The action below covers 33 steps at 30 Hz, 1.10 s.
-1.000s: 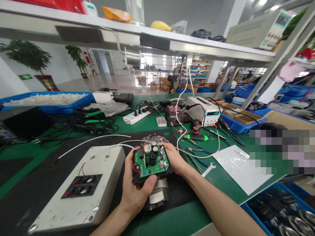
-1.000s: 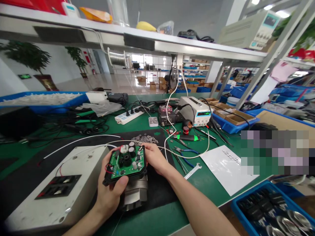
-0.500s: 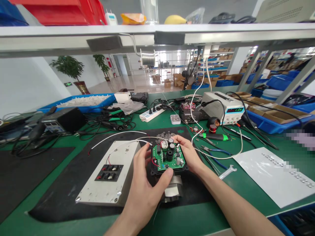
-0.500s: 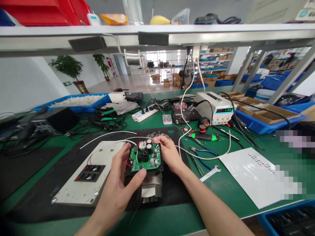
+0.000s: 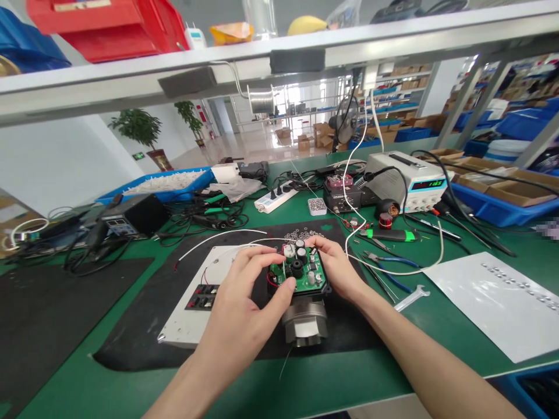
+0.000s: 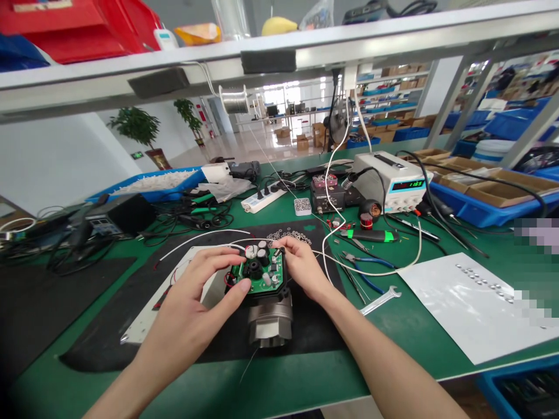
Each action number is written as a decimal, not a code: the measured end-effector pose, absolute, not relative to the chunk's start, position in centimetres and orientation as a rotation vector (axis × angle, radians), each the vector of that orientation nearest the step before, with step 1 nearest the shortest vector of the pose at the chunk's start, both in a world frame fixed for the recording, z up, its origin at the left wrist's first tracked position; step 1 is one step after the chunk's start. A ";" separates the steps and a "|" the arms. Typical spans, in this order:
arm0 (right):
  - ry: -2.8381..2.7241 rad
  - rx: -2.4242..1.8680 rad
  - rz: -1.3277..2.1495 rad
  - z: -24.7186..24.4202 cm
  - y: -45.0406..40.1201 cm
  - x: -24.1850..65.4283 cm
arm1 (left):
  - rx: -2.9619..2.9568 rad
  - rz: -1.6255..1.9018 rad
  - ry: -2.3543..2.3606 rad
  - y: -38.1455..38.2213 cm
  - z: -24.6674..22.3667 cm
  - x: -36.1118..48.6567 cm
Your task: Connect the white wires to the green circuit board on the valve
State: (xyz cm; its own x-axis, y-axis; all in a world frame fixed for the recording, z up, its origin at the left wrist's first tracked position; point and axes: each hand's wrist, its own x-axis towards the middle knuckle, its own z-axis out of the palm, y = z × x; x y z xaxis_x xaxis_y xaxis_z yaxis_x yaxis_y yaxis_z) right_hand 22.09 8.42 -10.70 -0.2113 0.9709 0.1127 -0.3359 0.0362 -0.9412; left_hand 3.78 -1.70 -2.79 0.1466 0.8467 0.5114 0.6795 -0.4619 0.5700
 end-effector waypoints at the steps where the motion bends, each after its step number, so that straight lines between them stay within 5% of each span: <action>1: -1.150 -0.782 1.455 -10.7 8.4 22.1 | 2.213 1.206 1.508 -1.6 -2.7 3.8; 33: -1.211 -0.825 1.432 -11.3 8.9 22.0 | 2.203 1.014 1.405 0.4 -1.2 3.1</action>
State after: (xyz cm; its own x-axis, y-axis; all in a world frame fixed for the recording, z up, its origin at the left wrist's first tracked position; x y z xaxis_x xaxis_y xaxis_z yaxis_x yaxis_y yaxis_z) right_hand 22.00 8.87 -11.31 -0.2233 0.9681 0.1139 -0.2734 0.0499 -0.9606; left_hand 3.10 0.37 -1.18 0.2573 0.8861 0.3856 0.6453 -0.4546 0.6139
